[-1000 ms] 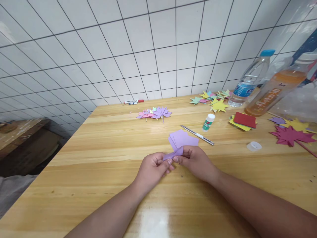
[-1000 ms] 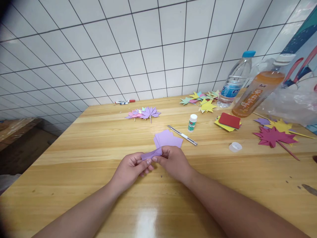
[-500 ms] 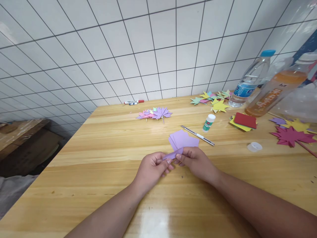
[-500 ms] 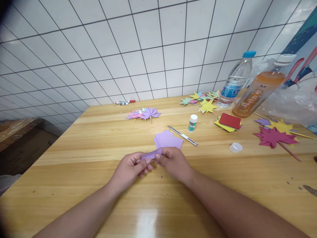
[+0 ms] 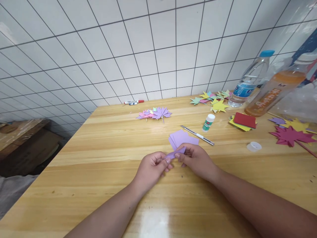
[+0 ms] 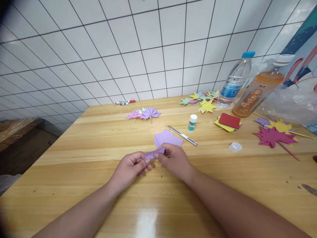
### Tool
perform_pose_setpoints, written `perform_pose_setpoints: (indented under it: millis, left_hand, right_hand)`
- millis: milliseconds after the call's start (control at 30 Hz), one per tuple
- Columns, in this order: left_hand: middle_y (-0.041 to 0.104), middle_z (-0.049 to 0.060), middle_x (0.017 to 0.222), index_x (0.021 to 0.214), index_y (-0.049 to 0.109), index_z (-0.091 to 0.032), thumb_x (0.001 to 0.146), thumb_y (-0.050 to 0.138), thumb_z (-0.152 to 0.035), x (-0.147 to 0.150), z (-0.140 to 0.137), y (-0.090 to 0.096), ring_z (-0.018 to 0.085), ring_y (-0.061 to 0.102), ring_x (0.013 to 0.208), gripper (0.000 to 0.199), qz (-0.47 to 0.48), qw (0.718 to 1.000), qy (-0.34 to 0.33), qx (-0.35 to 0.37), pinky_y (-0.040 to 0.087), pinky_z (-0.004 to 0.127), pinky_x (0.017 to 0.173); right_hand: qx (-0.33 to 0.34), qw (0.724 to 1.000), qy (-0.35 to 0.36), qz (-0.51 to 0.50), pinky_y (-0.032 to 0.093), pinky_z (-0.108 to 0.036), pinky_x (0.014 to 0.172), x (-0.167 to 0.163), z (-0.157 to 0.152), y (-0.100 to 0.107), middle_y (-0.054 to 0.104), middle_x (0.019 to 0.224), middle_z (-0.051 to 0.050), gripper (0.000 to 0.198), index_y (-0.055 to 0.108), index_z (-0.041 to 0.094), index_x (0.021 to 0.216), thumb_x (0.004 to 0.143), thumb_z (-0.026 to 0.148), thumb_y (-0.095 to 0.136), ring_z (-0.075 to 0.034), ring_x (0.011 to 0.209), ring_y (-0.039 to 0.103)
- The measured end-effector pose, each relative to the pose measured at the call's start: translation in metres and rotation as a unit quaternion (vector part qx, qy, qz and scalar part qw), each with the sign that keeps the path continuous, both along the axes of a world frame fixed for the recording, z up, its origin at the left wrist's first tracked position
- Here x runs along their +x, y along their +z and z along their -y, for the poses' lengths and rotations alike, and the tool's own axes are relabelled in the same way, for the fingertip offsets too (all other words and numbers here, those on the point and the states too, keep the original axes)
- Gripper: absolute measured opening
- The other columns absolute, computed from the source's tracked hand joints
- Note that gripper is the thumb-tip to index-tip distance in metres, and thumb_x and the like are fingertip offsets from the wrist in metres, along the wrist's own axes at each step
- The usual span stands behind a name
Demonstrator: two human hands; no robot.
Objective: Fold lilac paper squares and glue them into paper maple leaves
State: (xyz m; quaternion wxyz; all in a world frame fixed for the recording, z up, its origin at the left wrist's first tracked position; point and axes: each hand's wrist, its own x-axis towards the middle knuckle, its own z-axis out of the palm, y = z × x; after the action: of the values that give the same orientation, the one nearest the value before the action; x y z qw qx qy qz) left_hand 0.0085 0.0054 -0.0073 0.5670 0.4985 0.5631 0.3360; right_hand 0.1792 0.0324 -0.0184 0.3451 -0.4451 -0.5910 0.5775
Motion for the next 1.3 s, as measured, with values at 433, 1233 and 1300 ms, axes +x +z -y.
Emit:
perform_pose_setpoints:
  millis: [433, 1233, 1300]
  left_hand:
    - [0.067, 0.007, 0.066, 0.070, 0.063, -0.012, 0.072, 0.063, -0.041, -0.007, -0.003, 0.001, 0.010, 0.055, 0.051, 0.030, 0.029, 1.000, -0.004, -0.010, 0.039, 0.018, 0.041]
    - [0.064, 0.003, 0.068, 0.085, 0.059, -0.014, 0.072, 0.065, -0.037, -0.007, -0.002, -0.003, 0.010, 0.056, 0.057, 0.027, 0.014, 1.000, 0.002, 0.027, 0.042, 0.017, 0.045]
    - [0.065, 0.005, 0.068, 0.076, 0.059, -0.013, 0.074, 0.062, -0.038, -0.007, -0.002, -0.004, 0.010, 0.055, 0.056, 0.025, 0.014, 1.000, 0.004, 0.018, 0.041, 0.017, 0.045]
  right_hand:
    - [-0.055, 0.996, -0.035, -0.060, 0.049, -0.023, 0.053, 0.000, -0.003, 0.000, 0.057, 0.064, 0.002, 0.027, 0.059, 0.017, 0.072, 0.064, 0.040, 0.069, -0.011, 0.058, 0.053]
    - [-0.061, 0.995, -0.041, -0.068, 0.045, -0.021, 0.053, 0.002, -0.005, 0.003, 0.055, 0.059, 0.003, 0.025, 0.057, 0.016, 0.072, 0.068, 0.039, 0.067, -0.009, 0.054, 0.050]
    - [-0.051, 0.996, -0.027, -0.063, 0.045, -0.022, 0.053, 0.002, -0.005, 0.001, 0.053, 0.059, 0.003, 0.024, 0.058, 0.016, 0.072, 0.069, 0.039, 0.066, -0.009, 0.055, 0.049]
